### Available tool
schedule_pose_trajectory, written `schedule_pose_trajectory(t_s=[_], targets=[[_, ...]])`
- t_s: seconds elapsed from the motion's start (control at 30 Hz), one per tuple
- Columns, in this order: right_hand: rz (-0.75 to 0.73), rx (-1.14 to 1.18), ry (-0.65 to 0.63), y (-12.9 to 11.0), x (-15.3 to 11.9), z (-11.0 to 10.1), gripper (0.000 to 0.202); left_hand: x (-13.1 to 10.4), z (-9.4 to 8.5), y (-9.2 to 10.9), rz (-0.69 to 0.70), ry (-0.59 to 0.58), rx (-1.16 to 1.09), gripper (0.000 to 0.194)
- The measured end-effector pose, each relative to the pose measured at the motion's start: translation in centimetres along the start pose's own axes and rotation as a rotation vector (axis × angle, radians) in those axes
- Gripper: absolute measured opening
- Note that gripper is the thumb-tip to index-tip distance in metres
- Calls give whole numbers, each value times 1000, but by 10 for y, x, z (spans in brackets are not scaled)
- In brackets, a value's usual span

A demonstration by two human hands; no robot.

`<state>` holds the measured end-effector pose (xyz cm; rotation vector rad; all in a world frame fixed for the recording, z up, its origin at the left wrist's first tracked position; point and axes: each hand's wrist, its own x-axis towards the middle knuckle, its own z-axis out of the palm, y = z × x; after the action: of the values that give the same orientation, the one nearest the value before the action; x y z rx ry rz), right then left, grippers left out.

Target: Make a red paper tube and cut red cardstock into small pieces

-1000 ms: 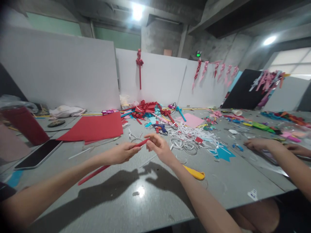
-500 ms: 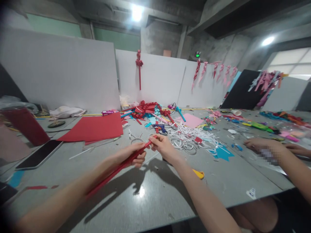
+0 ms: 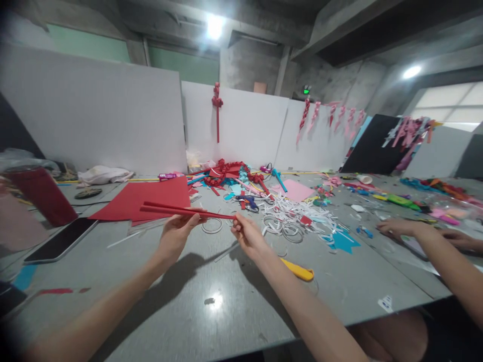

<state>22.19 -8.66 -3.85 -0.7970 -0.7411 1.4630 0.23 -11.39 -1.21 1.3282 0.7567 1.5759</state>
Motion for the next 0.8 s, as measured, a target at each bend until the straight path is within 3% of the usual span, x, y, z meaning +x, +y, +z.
schedule_pose_trajectory(t_s=[0.13, 0.23, 0.5, 0.8], targets=[[46, 46, -2, 12, -4, 5, 36, -3, 4, -8, 5, 203, 18, 38], [86, 43, -14, 16, -10, 9, 36, -2, 2, -12, -1, 261, -68, 41], [75, -369, -245, 10, -23, 15, 48, 9, -16, -15, -39, 292, -183, 41], [-192, -862, -500, 11, -32, 18, 43, 6, -18, -16, -57, 181, -167, 46]])
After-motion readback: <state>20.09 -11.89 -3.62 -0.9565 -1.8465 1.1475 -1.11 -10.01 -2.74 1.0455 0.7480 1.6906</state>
